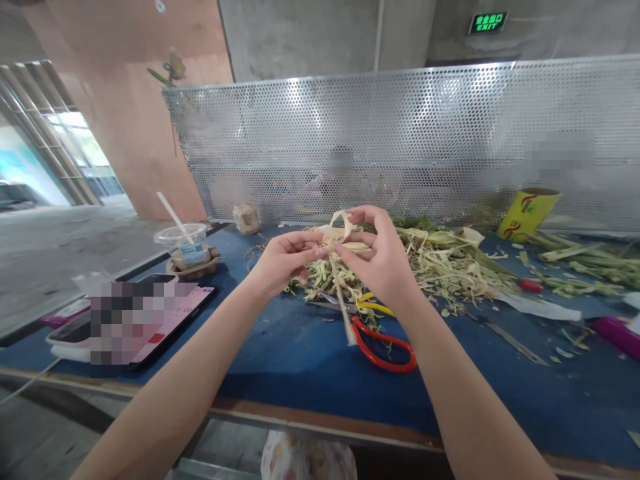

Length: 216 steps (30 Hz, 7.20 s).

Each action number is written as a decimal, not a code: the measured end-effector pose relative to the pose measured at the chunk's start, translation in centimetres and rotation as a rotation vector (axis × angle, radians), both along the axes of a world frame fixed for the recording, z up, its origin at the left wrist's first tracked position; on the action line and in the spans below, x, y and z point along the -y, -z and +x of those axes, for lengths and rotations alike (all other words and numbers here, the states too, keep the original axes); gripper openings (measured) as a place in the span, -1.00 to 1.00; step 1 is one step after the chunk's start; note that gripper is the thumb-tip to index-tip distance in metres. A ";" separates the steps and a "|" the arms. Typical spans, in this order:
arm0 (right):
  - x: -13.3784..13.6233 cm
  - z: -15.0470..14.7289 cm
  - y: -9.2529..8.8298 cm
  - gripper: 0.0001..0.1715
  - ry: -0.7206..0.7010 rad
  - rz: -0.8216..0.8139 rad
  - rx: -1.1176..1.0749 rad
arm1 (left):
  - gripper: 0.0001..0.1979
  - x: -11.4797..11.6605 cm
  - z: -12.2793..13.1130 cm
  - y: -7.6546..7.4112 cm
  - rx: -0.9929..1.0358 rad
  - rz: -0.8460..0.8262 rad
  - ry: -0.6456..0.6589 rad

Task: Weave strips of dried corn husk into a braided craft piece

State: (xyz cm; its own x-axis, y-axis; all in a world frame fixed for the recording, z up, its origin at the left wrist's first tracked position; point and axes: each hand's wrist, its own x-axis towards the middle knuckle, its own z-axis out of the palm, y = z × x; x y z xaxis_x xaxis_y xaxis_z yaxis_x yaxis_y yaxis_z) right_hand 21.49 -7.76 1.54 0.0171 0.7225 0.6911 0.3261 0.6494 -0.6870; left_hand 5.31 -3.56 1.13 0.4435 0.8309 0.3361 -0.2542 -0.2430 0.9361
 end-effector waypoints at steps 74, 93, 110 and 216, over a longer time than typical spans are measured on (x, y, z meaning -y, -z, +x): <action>-1.7 1.2 0.5 -0.76 -0.279 -0.363 -0.260 | -0.80 1.0 -2.0 -1.7 -0.587 0.212 0.275; -0.3 0.5 0.1 -0.81 -0.176 -0.305 0.050 | -0.86 0.5 -1.1 -1.1 -0.540 0.808 -0.385; 0.1 0.1 0.3 -0.58 -0.252 -0.253 0.213 | -0.79 1.0 -0.9 -0.8 -0.668 0.778 -0.209; -1.3 0.4 0.9 -0.71 -0.418 -0.363 -0.173 | -0.37 0.4 -1.2 -0.7 -0.382 0.236 0.018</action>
State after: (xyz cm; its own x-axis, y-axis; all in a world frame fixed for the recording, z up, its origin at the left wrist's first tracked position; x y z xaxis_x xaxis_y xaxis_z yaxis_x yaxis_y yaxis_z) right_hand 21.91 -6.42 0.68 -0.2296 0.8826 0.4102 -0.0445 0.4115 -0.9103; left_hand 4.13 -3.97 1.79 0.5863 0.7420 0.3251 0.0925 -0.4600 0.8831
